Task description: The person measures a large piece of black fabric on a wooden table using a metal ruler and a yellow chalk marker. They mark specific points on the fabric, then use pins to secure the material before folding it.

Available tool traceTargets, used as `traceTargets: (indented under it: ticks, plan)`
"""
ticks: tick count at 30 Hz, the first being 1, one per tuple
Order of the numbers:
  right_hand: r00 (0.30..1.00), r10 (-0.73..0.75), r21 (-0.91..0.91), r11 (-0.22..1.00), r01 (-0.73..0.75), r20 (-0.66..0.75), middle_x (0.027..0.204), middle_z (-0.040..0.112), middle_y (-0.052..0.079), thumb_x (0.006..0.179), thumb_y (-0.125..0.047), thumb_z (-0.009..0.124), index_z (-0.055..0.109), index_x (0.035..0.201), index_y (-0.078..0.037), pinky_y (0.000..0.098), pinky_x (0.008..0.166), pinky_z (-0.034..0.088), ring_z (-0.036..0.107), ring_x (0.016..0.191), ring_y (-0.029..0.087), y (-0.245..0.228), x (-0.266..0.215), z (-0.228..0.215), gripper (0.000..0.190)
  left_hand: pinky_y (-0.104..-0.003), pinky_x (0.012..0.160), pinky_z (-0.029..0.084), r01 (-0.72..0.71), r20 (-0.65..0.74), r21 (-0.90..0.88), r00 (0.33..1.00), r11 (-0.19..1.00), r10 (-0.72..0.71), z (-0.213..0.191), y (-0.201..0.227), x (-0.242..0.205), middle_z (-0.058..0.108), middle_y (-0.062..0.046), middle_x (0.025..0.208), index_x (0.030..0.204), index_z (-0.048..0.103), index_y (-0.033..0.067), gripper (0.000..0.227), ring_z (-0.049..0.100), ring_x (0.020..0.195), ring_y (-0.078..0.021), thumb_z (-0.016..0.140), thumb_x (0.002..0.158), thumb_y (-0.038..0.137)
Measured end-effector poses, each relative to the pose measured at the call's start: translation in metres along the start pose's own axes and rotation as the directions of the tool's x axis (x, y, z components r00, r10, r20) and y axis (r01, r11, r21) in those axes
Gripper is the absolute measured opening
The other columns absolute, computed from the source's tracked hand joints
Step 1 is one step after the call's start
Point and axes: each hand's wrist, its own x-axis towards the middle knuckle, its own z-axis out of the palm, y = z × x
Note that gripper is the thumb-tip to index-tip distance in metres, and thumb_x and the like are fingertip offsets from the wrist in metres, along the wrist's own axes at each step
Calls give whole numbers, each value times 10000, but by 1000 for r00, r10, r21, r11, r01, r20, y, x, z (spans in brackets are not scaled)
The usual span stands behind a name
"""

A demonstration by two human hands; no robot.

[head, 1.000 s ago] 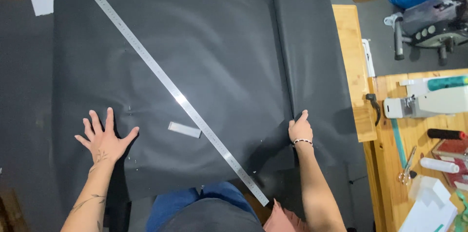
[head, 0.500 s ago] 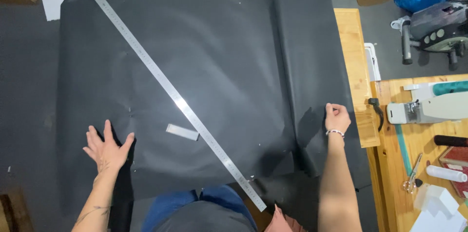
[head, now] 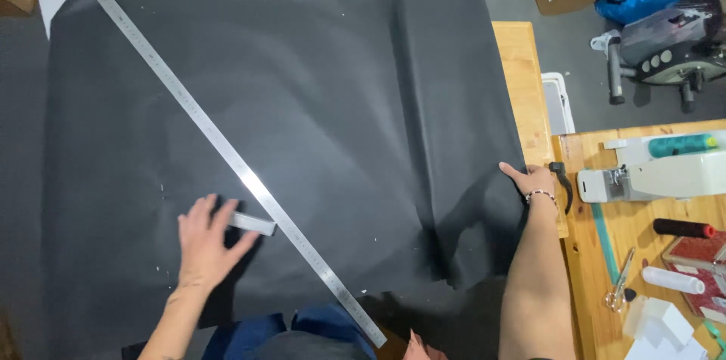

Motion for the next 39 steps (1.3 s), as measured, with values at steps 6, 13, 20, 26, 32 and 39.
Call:
traceTargets:
  ticks: [6,13,20,26,32,39]
  plan:
    - [992,-119,-313,944,101,-39,1165,743,193,761,-697,747,780,1150,-109,509,987,498,635,1175,433,-48,-31,-31,705,-722,1169,93,-435,275,84,875,896,399,23,45,2,377,-65,1571,1427,501,384,731,247,1522,-296,657,789,706]
    - [905,-380,-367,883,293,-193,949,747,163,784,-432,716,760,1061,-88,540,830,566,710,998,393,-133,-126,-10,444,-743,1182,-13,-481,445,197,821,854,359,21,46,13,490,-19,1502,1315,607,360,534,293,1504,-257,596,858,636]
    - [900,-414,-220,899,379,-140,991,713,173,853,-328,665,685,1063,-83,565,859,553,688,1040,413,-220,-260,57,324,-748,1177,1,-552,428,191,791,812,437,25,35,9,526,-50,1470,1352,602,339,519,385,1454,-271,637,866,516]
    - [881,-455,121,889,442,131,1042,740,171,849,-499,659,686,1104,-80,544,936,540,676,1115,411,-255,-342,100,491,-744,1173,10,-561,465,187,774,807,430,19,23,11,536,-45,1440,1310,629,350,446,403,1441,-303,630,881,475]
    - [936,-346,197,916,350,-55,835,754,148,832,-539,721,698,993,-114,466,866,565,716,1001,340,-182,-250,157,455,-748,1180,51,-577,442,84,753,812,488,20,3,11,523,-89,1461,1317,635,297,441,408,1439,-355,644,885,387]
    - [917,-297,84,940,329,-267,1008,712,219,811,-605,819,671,1131,-62,475,946,527,656,1095,391,-106,-173,176,647,-723,1194,46,-567,435,54,754,822,492,8,-15,19,527,-96,1457,1299,644,280,404,410,1444,-356,621,918,411]
